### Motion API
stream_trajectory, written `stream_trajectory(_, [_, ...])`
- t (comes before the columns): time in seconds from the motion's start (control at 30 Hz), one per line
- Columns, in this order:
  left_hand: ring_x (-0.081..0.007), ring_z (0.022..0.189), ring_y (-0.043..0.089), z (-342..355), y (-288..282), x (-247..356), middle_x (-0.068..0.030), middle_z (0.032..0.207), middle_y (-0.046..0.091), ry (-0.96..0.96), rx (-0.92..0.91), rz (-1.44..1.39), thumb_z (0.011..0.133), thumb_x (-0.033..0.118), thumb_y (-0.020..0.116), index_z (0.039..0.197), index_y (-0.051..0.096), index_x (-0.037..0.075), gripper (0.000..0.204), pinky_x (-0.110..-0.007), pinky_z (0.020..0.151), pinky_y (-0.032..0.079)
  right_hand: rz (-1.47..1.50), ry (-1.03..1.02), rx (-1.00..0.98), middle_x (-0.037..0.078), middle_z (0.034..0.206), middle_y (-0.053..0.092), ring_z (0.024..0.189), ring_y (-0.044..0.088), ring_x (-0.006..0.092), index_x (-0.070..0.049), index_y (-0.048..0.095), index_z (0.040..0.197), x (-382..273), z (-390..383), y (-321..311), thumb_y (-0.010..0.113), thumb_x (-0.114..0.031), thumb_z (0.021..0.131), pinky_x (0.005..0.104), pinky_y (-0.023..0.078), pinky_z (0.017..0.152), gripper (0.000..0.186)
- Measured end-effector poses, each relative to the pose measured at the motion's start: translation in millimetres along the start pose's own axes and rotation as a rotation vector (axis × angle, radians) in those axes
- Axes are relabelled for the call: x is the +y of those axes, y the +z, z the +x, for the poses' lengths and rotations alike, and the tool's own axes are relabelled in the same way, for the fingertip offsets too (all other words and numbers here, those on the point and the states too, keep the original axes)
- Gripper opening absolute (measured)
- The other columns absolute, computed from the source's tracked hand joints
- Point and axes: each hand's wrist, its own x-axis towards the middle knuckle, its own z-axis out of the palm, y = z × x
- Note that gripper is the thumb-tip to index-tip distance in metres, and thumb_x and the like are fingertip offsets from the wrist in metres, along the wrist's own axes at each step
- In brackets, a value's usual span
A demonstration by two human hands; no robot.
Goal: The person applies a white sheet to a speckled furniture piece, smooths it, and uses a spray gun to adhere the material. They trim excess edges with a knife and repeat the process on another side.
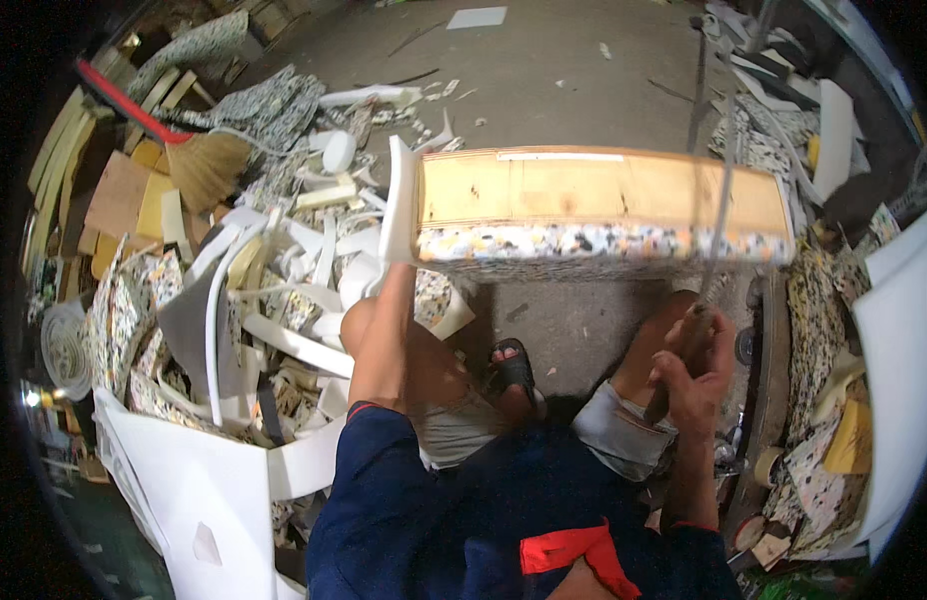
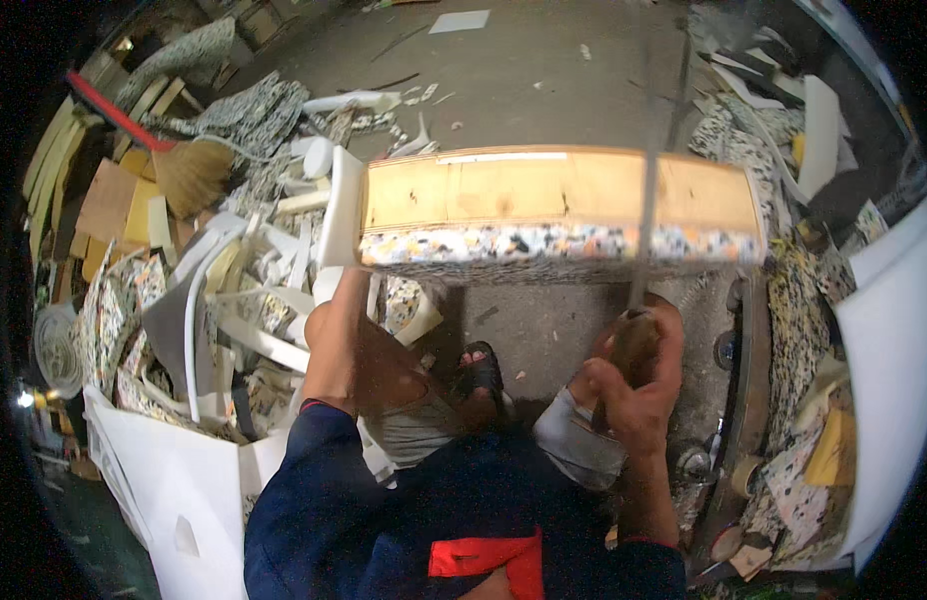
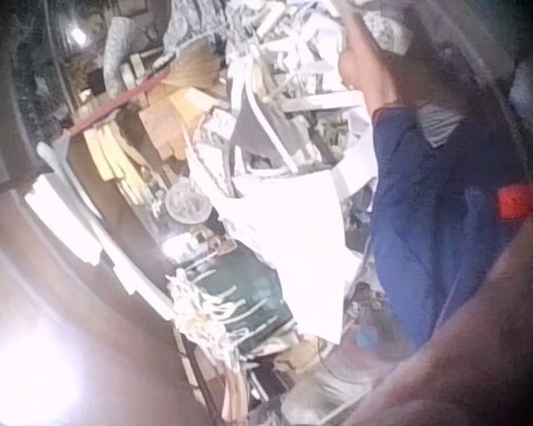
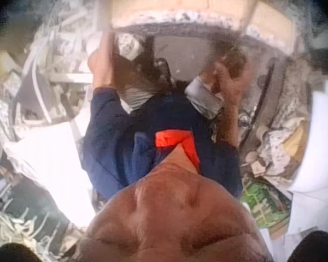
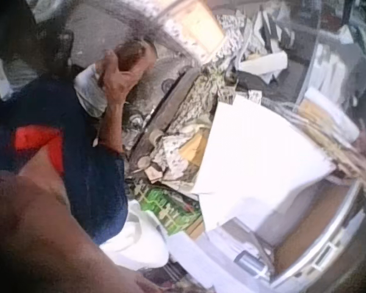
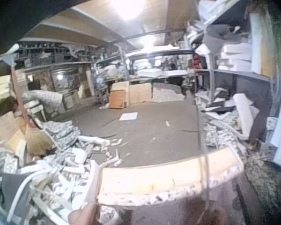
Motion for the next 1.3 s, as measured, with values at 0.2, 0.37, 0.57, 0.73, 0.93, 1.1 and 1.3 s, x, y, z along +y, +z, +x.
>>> stream_trajectory(0.2, [-0.0156,0.084,0.062,18.0,-1.9,-3.8,-0.0092,0.094,0.066,-0.193,-0.161,-0.295,0.103,0.05,0.045,0.113,0.062,-0.003,0.057,-0.029,0.072,0.05,-0.192,0.225,-0.485,0.007,0.098,0.064,0.083,0.063,0.0115,0.002,0.05,0.135,3.6,-8.6,51.2,0.058,-0.003,0.092,0.0259,0.053,0.071,0.043])
stream_trajectory(0.37, [-0.0148,0.084,0.062,12.7,0.1,-7.9,-0.009,0.094,0.066,-0.184,-0.181,-0.359,0.104,0.049,0.044,0.113,0.062,-0.003,0.056,-0.028,0.072,0.05,0.023,0.328,-0.546,0.013,0.103,0.066,0.077,0.063,0.0111,-0.001,0.038,0.147,-2.7,-5.4,75.9,0.046,-0.002,0.097,0.0266,0.053,0.067,0.05])
stream_trajectory(0.57, [-0.0138,0.083,0.061,-34.0,-5.0,11.1,-0.0087,0.094,0.066,-0.013,-0.167,-0.277,0.104,0.047,0.044,0.114,0.062,-0.003,0.054,-0.026,0.071,0.049,-0.047,0.375,-0.694,0.014,0.104,0.065,0.065,0.061,0.0114,-0.006,0.029,0.154,-18.5,17.9,96.3,0.046,-0.002,0.098,0.025,0.052,0.058,0.059])
stream_trajectory(0.73, [-0.0118,0.082,0.061,-67.5,-7.6,60.7,-0.0073,0.092,0.067,0.199,-0.218,0.243,0.104,0.041,0.049,0.113,0.063,-0.004,0.048,-0.025,0.07,0.049,-0.014,0.49,-0.749,0.014,0.101,0.065,0.064,0.062,0.0115,-0.011,0.031,0.155,-23.2,31.8,100.3,0.048,-0.003,0.098,0.0251,0.052,0.057,0.06])
stream_trajectory(0.93, [-0.0068,0.068,0.055,-62.1,4.5,98.3,-0.0024,0.079,0.065,0.4,-0.142,0.653,0.093,0.037,0.068,0.112,0.069,-0.005,0.046,-0.022,0.06,0.046,0.009,0.514,-0.802,0.013,0.094,0.065,0.064,0.062,0.0118,-0.012,0.032,0.155,-16.3,31.4,99.1,0.048,-0.005,0.099,0.0258,0.052,0.057,0.059])
stream_trajectory(1.1, [-0.0056,0.062,0.05,-51.2,11.4,117.5,0.0,0.076,0.064,0.339,-0.157,0.977,0.093,0.037,0.067,0.106,0.071,-0.004,0.043,-0.023,0.053,0.037,0.018,0.523,-0.808,0.011,0.09,0.064,0.062,0.062,0.0112,-0.011,0.033,0.154,-15.1,32.7,100.4,0.049,-0.005,0.099,0.0259,0.052,0.056,0.058])
stream_trajectory(1.3, [-0.0047,0.059,0.048,-49.5,10.5,122.0,0.0003,0.072,0.062,0.401,-0.222,0.988,0.093,0.029,0.065,0.104,0.071,-0.007,0.038,-0.023,0.052,0.037,-0.03,0.515,-0.814,0.01,0.089,0.063,0.059,0.061,0.0106,-0.01,0.034,0.153,-22.1,39.1,104.6,0.05,-0.006,0.098,0.0251,0.051,0.055,0.057])
